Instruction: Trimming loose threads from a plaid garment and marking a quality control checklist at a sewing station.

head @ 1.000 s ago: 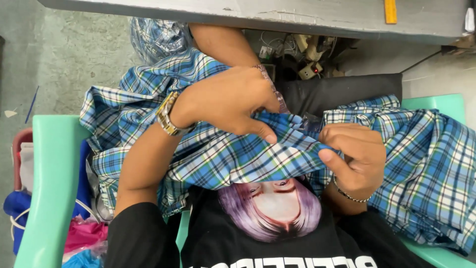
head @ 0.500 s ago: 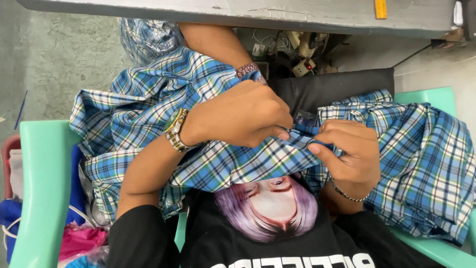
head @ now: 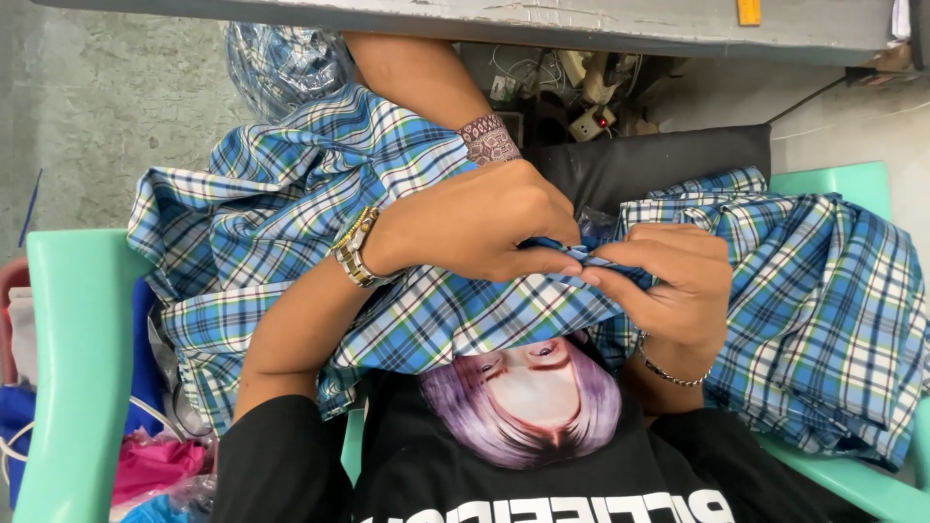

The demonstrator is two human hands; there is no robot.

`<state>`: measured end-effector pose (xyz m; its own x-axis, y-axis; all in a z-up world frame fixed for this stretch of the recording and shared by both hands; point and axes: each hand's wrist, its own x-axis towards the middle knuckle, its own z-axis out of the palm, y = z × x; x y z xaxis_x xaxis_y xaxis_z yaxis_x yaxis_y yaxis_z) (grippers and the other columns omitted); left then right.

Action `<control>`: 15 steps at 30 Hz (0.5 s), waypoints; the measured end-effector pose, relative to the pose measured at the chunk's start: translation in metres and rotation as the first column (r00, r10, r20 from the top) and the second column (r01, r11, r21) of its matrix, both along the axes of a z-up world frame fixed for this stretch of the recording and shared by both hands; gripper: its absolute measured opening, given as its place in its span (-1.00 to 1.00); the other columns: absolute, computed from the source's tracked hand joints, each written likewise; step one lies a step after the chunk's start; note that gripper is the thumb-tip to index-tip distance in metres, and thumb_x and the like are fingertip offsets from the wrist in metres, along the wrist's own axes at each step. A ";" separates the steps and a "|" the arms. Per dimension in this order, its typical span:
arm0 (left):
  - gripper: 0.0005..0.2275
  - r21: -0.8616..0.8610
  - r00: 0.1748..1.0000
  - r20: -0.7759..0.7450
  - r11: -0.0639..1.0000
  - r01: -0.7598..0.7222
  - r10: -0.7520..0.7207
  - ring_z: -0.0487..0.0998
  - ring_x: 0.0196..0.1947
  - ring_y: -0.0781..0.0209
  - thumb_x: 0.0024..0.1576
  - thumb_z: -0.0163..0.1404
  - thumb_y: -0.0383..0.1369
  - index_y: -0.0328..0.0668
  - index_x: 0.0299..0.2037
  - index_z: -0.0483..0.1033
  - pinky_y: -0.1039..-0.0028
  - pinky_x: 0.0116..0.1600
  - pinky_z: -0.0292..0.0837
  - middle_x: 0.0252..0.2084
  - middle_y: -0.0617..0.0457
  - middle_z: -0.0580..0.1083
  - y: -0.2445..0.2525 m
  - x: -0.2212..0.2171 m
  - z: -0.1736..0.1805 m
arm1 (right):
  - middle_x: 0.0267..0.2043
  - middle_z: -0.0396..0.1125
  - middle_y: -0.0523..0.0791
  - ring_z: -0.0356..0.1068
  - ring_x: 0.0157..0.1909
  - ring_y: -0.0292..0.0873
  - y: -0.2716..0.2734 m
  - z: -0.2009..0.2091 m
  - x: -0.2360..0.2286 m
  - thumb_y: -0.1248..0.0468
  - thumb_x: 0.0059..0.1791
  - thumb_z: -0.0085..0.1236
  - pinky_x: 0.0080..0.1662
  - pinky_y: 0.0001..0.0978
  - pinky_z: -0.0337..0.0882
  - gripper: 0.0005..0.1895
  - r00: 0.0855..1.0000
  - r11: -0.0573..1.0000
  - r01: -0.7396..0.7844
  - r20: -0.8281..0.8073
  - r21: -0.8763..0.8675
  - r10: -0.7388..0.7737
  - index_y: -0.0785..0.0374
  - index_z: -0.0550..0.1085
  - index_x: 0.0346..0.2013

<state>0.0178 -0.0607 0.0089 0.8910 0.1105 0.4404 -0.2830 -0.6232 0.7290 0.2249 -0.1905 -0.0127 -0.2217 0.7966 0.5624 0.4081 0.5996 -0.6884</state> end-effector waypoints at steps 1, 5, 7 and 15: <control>-0.81 0.000 1.000 0.007 1.000 0.000 0.000 0.35 -0.70 0.21 0.22 0.14 -0.41 -0.24 -0.46 0.53 0.52 -0.58 0.18 -0.65 0.08 0.37 0.000 0.000 0.001 | -0.71 0.09 -0.09 0.09 -0.74 -0.03 0.001 0.000 -0.001 0.46 -0.08 0.33 -0.60 -0.31 0.17 -0.89 1.000 1.000 -0.002 -0.010 0.010 0.002 0.45 0.54 -0.47; -0.86 -0.006 1.000 0.022 1.000 0.019 -0.019 0.41 -0.68 0.19 0.21 0.13 -0.43 -0.23 -0.42 0.57 0.50 -0.58 0.21 -0.62 0.07 0.41 -0.001 -0.001 0.006 | -0.70 0.11 -0.08 0.10 -0.73 -0.02 0.001 -0.004 0.002 0.46 -0.08 0.33 -0.59 -0.30 0.17 -0.89 1.000 1.000 -0.017 -0.011 0.015 0.018 0.45 0.55 -0.48; -0.91 -0.039 0.997 0.055 0.998 0.048 -0.046 0.41 -0.68 0.19 0.22 0.11 -0.44 -0.22 -0.32 0.64 0.48 -0.57 0.22 -0.58 0.05 0.47 -0.001 0.000 0.006 | -0.70 0.08 -0.12 0.07 -0.73 -0.05 0.002 -0.006 0.005 0.45 -0.07 0.29 -0.59 -0.32 0.16 -0.88 0.999 0.999 -0.033 -0.020 0.020 0.033 0.42 0.57 -0.50; -0.62 0.075 0.987 -0.129 0.993 -0.091 0.100 0.63 -0.34 0.02 0.12 0.14 0.04 -0.11 -0.20 0.68 0.27 -0.23 0.54 -0.33 0.00 0.61 0.056 -0.019 -0.036 | -0.74 0.02 -0.17 0.01 -0.74 -0.21 -0.010 -0.004 0.024 0.32 -0.01 0.12 -0.52 -0.33 0.19 -0.81 0.937 0.936 -0.345 -0.022 0.067 0.348 0.32 0.51 -0.51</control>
<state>-0.0009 -0.0046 -0.0271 0.9288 0.1711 0.3288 -0.1239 -0.6928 0.7104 0.2486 -0.2003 -0.0167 -0.4583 0.6377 0.6191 0.1451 0.7409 -0.6557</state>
